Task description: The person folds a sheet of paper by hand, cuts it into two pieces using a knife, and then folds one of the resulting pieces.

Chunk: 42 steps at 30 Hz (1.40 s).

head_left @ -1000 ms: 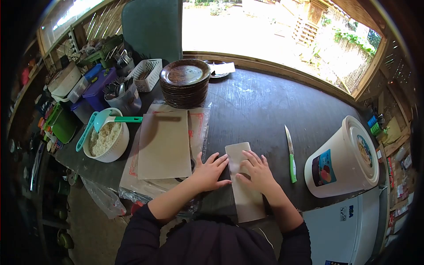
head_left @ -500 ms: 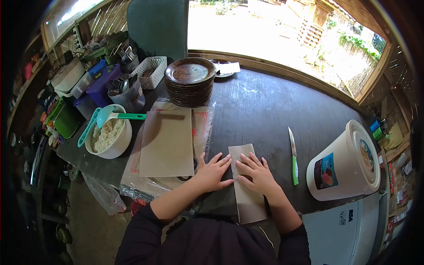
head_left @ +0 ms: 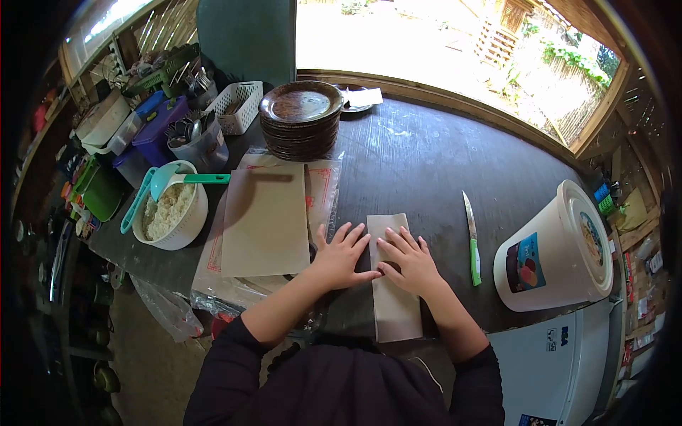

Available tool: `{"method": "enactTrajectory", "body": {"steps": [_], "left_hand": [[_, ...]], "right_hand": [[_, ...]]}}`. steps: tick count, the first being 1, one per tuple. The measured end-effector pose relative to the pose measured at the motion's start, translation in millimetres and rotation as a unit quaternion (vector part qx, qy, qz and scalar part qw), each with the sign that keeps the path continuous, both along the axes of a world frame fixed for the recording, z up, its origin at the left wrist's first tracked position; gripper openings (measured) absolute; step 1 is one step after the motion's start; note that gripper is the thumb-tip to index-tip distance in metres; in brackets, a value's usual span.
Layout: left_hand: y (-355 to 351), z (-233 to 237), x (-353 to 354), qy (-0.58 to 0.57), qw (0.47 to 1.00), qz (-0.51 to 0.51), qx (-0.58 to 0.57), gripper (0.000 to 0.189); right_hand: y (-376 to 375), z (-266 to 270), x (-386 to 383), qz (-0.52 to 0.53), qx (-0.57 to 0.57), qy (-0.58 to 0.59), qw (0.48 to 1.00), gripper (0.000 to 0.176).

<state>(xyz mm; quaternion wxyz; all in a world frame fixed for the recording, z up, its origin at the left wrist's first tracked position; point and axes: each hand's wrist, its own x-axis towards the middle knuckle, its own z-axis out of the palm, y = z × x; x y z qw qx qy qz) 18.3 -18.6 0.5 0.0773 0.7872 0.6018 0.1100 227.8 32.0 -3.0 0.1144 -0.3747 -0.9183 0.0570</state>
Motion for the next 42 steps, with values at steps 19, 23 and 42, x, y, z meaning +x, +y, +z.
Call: {"method": "enactTrajectory", "body": {"steps": [19,23,42], "left_hand": [[-3,9,9,0.036,0.989,-0.070,-0.122,0.140],[-3,9,10,0.058,0.988,-0.070,-0.128,0.140],[-2,6,8,0.054,0.988,-0.075,-0.121,0.137]], "right_hand": [[23,-11,-19,-0.086,-0.004,0.014,0.996,0.053],[22,-11,-19,-0.081,-0.006,0.017,0.997,0.052],[23,-10,-18,-0.072,-0.005,0.004,0.997,0.053]]}}
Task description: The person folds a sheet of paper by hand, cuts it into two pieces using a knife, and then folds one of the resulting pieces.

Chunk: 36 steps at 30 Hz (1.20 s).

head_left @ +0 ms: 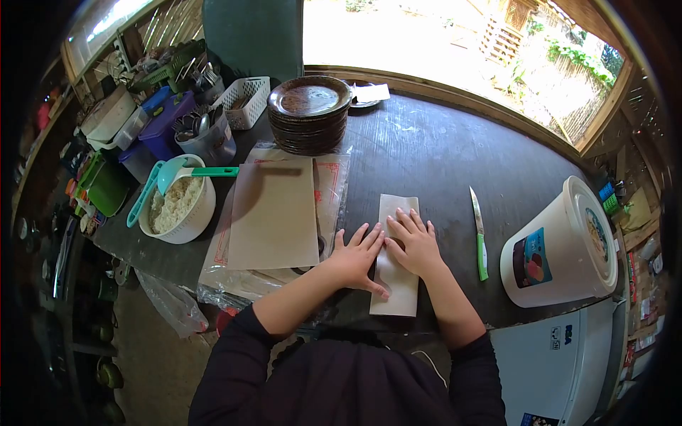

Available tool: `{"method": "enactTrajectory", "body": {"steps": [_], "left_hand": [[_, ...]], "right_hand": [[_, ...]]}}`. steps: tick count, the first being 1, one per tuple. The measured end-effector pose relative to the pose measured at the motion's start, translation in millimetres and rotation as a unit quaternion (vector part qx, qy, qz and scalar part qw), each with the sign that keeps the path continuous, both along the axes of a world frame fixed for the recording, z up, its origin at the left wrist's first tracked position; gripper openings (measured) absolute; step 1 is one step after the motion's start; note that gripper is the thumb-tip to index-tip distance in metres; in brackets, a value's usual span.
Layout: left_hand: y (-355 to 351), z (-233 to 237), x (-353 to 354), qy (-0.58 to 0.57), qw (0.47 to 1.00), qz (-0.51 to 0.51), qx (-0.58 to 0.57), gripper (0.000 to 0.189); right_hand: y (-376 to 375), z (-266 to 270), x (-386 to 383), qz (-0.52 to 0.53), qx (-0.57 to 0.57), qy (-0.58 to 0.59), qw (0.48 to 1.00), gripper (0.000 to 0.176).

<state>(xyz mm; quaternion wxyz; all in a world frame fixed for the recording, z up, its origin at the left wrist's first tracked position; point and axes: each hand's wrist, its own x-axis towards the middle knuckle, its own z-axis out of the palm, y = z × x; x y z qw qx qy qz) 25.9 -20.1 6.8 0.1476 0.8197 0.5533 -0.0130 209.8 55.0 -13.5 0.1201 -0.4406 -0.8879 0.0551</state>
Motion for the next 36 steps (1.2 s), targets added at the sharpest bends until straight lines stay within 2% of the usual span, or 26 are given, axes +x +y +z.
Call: {"method": "enactTrajectory", "body": {"steps": [7,12,15,22,28,34,36], "left_hand": [[1,-1,-4,-0.006,1.000,-0.002,-0.001,0.137],[1,-1,-4,-0.004,1.000,-0.005,0.005,0.140],[1,-1,-4,-0.010,1.000,-0.005,0.003,0.141],[2,-2,-6,-0.003,1.000,-0.008,0.009,0.140],[11,-5,-12,-0.095,0.995,0.023,-0.026,0.134],[12,-1,-20,-0.063,0.998,-0.012,0.010,0.123],[14,-3,-22,-0.079,0.997,-0.013,0.006,0.113]], "right_hand": [[-1,3,1,0.003,-0.003,0.000,1.000,0.060],[-2,11,4,0.034,-0.040,-0.047,0.998,0.084],[-1,12,5,0.039,-0.046,-0.064,0.996,0.091],[-2,10,4,0.037,-0.034,-0.067,0.997,0.095],[-4,11,4,0.036,-0.032,-0.073,0.996,0.096],[-5,13,4,0.035,-0.033,-0.072,0.996,0.095],[-6,15,2,0.026,-0.036,-0.079,0.996,0.094]]}}
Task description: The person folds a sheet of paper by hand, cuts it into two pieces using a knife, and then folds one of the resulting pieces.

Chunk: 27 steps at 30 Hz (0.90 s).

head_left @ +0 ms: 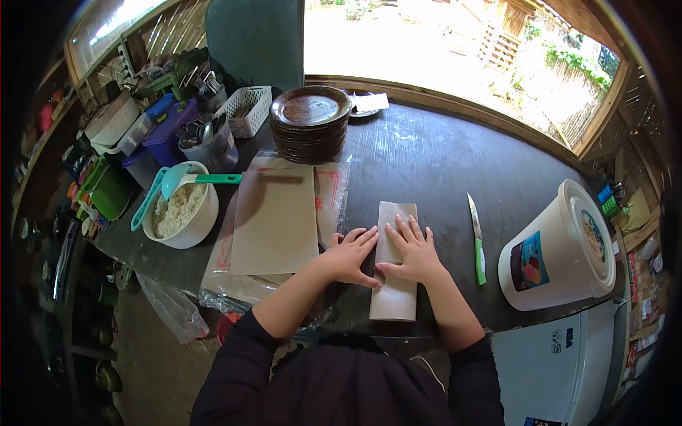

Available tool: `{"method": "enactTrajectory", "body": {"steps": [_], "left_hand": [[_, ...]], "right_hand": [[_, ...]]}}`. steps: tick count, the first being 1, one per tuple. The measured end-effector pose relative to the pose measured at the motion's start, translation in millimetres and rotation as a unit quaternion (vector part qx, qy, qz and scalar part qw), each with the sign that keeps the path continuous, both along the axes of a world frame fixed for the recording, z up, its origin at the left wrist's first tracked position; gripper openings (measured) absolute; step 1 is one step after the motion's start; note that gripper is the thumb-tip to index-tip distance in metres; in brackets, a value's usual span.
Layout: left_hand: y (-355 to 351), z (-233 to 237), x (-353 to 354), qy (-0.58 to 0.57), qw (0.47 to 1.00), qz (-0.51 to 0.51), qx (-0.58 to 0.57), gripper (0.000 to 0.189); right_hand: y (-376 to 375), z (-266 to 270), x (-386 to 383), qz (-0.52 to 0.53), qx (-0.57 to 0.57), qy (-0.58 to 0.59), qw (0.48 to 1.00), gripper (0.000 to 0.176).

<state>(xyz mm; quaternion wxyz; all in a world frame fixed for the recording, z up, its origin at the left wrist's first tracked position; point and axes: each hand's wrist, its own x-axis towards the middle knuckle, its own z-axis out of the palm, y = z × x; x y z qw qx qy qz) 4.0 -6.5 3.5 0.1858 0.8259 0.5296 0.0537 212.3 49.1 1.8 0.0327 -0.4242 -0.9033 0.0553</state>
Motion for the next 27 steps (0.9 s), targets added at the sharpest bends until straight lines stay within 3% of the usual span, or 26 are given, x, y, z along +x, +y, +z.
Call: {"method": "enactTrajectory", "body": {"steps": [9,27], "left_hand": [[7.1,-4.3,0.8,-0.051,0.997,0.051,0.026,0.068],[3.8,0.5,5.4,-0.023,0.997,0.063,0.027,0.070]], "right_hand": [[0.9,-3.1,1.8,0.009,0.015,-0.002,1.000,0.091],[2.3,-7.0,1.4,0.019,0.021,0.015,0.999,0.092]]}}
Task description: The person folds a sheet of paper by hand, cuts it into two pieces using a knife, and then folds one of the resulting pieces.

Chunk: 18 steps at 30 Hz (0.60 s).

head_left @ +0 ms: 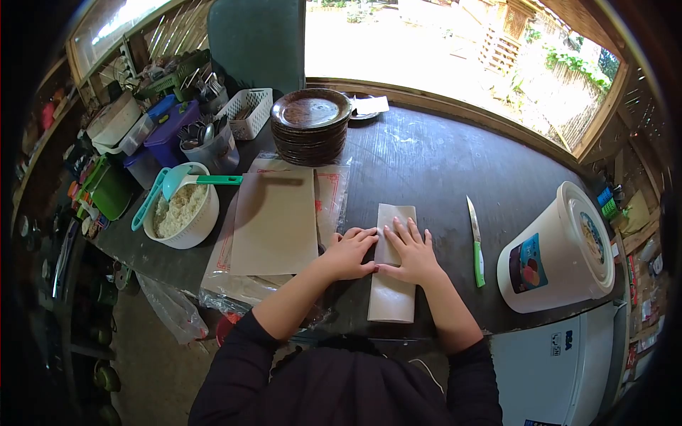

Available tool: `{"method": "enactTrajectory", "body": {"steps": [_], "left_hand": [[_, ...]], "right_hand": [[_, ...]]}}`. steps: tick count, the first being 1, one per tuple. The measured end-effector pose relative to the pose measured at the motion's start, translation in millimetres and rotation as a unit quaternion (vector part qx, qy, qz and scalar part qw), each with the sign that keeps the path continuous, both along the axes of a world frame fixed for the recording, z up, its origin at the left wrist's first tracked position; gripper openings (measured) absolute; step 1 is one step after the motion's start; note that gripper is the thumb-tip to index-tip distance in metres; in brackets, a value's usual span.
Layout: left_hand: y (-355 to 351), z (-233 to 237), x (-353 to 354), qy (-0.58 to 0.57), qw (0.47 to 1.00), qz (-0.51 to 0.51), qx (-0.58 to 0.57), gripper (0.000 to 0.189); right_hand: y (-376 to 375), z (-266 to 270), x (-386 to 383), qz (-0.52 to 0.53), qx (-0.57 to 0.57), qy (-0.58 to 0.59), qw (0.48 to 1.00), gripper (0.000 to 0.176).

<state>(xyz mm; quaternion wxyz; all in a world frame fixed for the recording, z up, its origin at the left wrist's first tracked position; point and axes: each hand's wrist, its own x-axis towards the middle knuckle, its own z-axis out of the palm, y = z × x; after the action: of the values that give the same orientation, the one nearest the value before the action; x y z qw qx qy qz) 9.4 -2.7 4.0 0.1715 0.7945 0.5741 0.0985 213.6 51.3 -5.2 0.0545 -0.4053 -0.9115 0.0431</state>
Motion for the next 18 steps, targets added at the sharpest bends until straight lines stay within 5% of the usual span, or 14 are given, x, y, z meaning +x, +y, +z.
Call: {"method": "enactTrajectory", "body": {"steps": [10,18], "left_hand": [[7,-6,-3,-0.073,0.997,0.014,-0.013,0.071],[-4,1,-4,-0.010,0.997,-0.074,-0.031,0.112]], "right_hand": [[-1,2,-2,-0.008,-0.007,-0.009,1.000,0.094],[-3,4,-3,-0.016,-0.002,-0.037,0.999,0.096]]}}
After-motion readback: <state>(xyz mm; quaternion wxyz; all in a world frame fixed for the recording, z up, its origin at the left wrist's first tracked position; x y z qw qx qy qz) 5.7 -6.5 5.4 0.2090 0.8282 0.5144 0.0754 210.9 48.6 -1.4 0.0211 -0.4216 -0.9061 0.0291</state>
